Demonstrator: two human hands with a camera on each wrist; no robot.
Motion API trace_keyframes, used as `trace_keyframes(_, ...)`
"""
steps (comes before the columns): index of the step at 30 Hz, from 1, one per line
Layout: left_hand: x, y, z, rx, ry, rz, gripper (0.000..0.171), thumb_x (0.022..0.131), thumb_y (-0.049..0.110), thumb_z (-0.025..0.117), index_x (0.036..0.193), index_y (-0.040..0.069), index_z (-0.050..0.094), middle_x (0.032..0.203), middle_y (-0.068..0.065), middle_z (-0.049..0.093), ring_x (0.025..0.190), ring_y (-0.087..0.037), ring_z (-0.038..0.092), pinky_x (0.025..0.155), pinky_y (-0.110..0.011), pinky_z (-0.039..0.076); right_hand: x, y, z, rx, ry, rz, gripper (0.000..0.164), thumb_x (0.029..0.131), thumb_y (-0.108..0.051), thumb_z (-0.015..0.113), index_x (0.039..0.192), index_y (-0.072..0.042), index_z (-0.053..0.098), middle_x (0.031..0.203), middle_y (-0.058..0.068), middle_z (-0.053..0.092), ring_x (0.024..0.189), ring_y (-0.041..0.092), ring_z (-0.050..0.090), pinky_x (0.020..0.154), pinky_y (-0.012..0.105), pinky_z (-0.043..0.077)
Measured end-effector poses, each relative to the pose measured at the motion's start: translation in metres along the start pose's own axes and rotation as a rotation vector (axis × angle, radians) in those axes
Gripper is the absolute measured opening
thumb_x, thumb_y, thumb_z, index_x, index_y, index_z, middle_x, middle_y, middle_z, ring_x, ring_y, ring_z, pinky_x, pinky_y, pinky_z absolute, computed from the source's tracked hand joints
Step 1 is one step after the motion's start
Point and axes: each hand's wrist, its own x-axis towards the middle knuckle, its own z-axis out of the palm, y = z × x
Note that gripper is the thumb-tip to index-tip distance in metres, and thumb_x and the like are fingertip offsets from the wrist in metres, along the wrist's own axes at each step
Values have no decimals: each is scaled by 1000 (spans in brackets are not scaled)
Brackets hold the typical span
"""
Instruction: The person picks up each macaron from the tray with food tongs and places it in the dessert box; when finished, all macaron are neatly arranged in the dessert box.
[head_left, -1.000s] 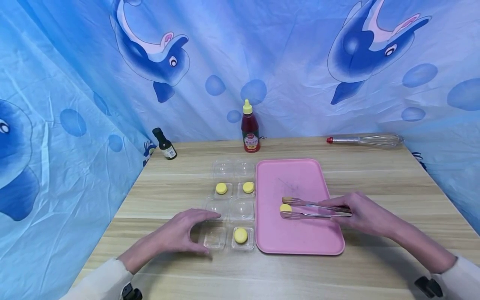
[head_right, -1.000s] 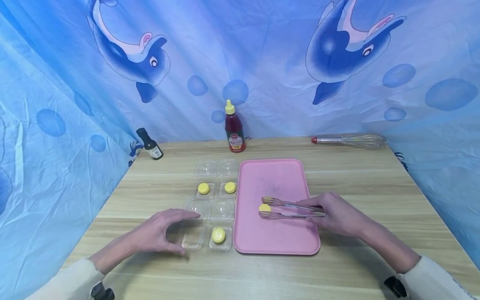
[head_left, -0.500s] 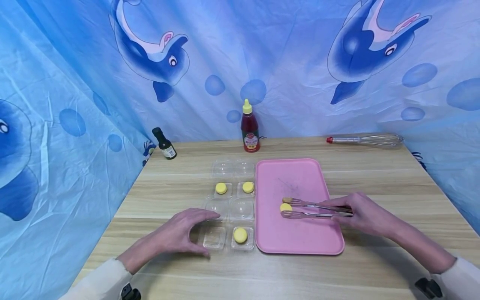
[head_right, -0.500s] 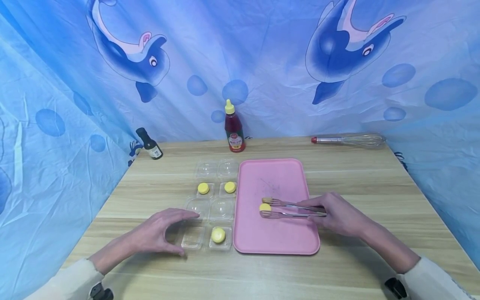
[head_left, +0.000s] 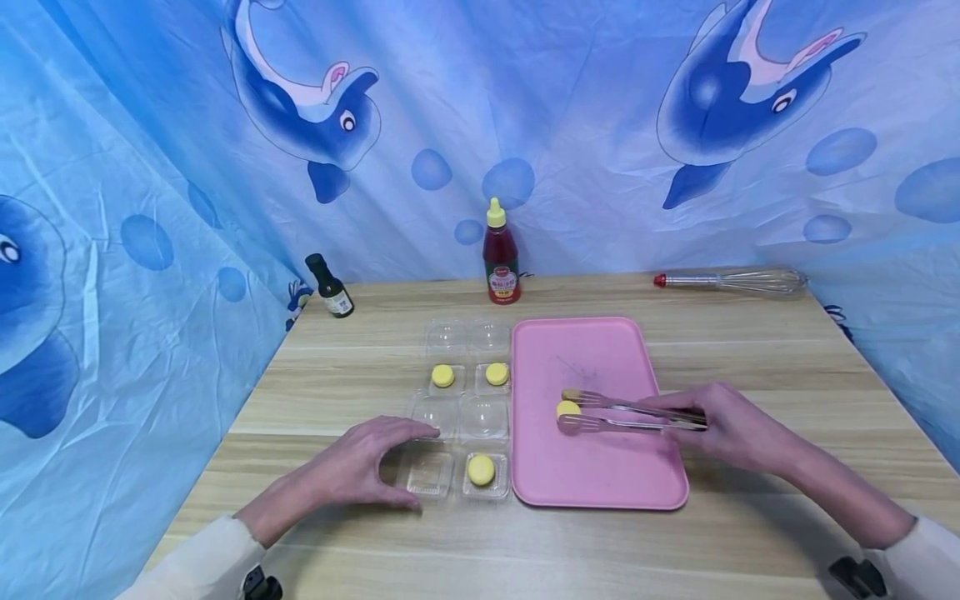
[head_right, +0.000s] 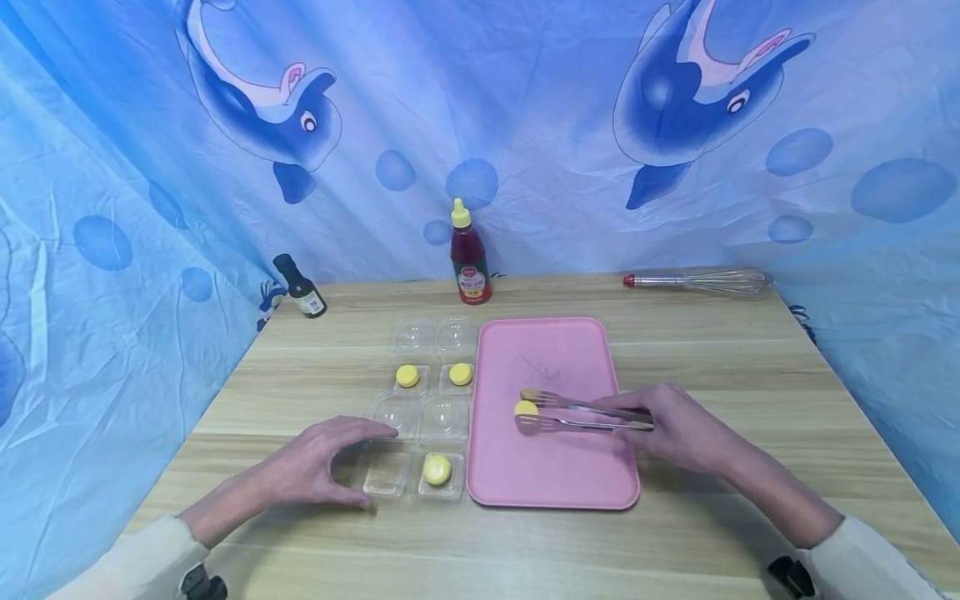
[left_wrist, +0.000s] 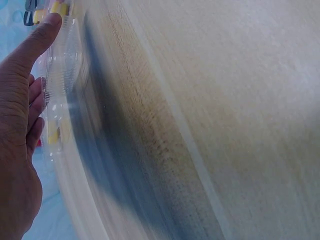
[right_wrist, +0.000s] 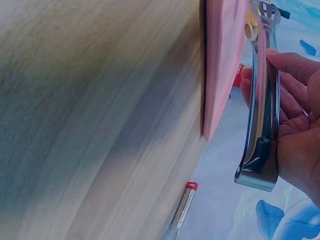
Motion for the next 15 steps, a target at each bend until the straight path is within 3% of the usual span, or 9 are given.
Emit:
trace_keyframes(5, 0, -1, 1, 10, 15, 11, 89, 72, 62, 92, 144, 20, 64, 141, 5, 67, 128, -20, 64, 108, -49, 54, 4, -5, 4, 38, -4, -23, 42, 91, -1, 82, 131, -9, 76, 121, 9, 78, 80, 4, 63, 62, 23, 55)
trace_keyframes(15, 0, 0, 3, -1, 23, 9, 85, 74, 61, 92, 143, 20, 65, 140, 7, 67, 127, -19, 64, 107, -49, 55, 13, -20, 12, 46, 21, -71, 44, 90, 0, 83, 132, -9, 76, 112, 4, 80, 65, 1, 53, 49, 20, 47)
